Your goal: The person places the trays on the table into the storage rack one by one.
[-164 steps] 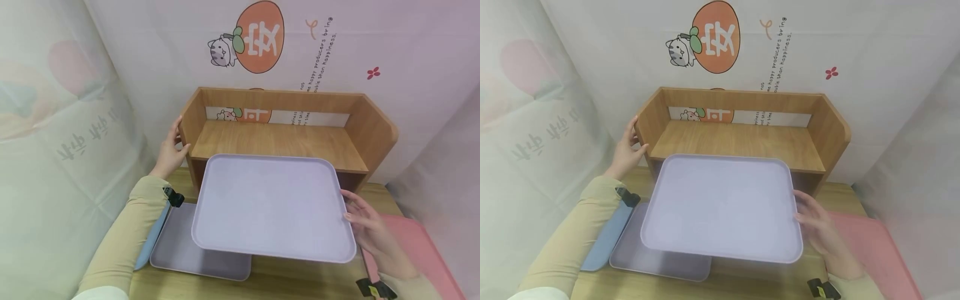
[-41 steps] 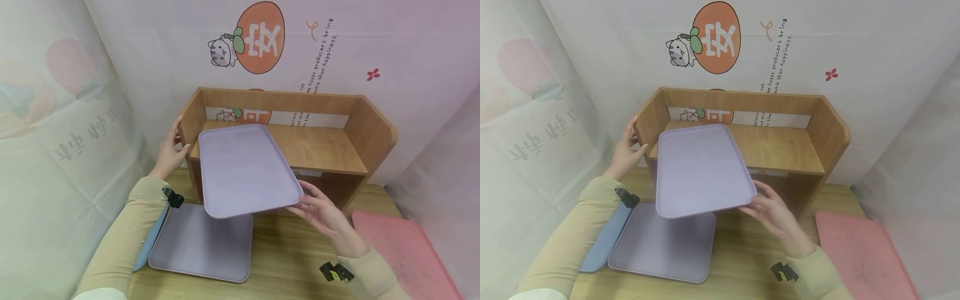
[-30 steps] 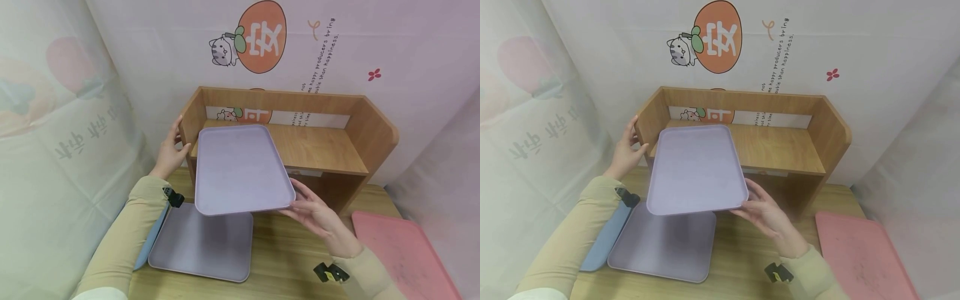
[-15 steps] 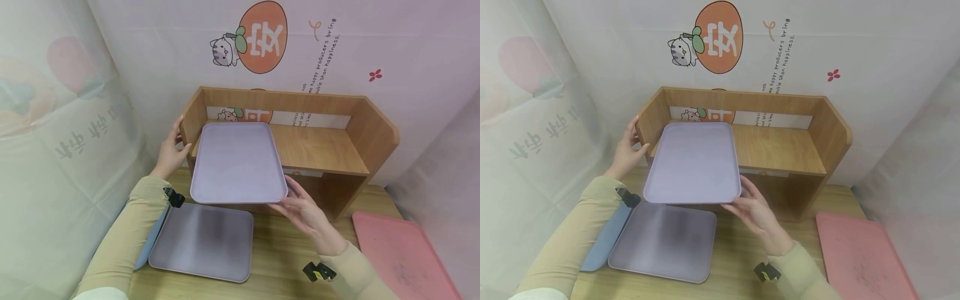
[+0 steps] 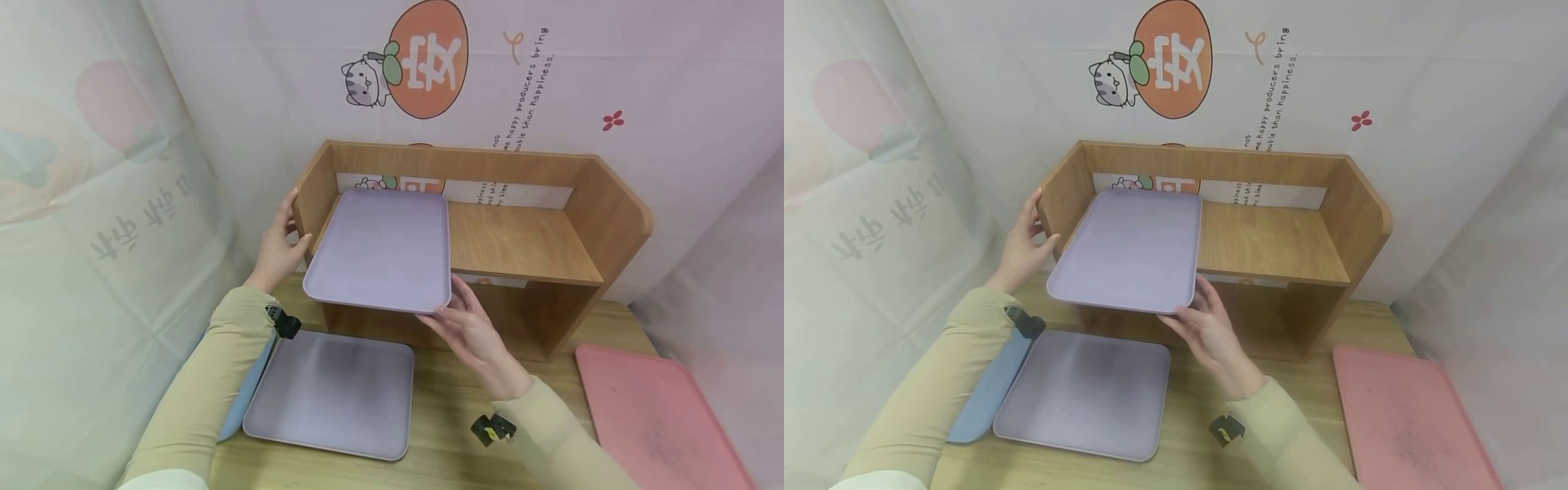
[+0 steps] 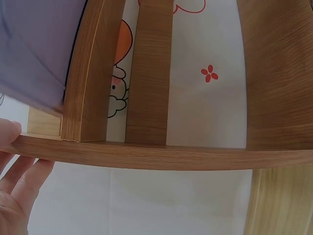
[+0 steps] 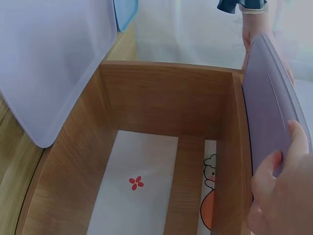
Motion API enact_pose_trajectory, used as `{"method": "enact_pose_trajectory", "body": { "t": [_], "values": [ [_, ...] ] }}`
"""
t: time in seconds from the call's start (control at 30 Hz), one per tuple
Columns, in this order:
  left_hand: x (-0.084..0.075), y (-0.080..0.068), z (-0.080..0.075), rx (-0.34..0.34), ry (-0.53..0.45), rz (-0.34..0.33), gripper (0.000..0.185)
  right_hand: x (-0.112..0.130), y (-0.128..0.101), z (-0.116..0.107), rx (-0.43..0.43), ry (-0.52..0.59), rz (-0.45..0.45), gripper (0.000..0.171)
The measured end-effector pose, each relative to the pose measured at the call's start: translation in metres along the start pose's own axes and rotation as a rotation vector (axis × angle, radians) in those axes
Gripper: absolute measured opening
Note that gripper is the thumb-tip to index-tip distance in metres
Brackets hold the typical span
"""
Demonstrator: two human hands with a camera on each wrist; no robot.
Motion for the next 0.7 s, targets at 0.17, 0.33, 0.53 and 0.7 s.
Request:
{"method": "enact_pose_trajectory", "body": {
  "t": [0.17,0.33,0.53,0.7],
  "values": [
    [-0.003,-0.003,0.0,-0.015,-0.013,0.001,0.081,-0.004,0.003,0.003,-0.009,-0.017,0.004,0.076],
    [-0.006,-0.005,0.0,-0.015,-0.008,-0.013,0.081,-0.007,0.006,0.003,0.0,-0.037,-0.02,0.077],
    [-0.006,-0.006,-0.001,-0.016,0.011,-0.023,0.081,-0.01,0.007,0.006,0.009,-0.058,-0.037,0.077],
    [-0.008,-0.008,-0.002,-0.022,0.014,-0.023,0.081,-0.011,0.005,0.006,0.008,-0.069,-0.034,0.076]
  ]
}}
Point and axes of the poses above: each hand's wrist, its own y-axis towards the middle knuckle, its own z-axis out of the palm, x = y × z, the point moved 3 cm from there along y, towards the middle knuckle, and after that the axes turned 9 degrees about -x, right-handed, at the moved point
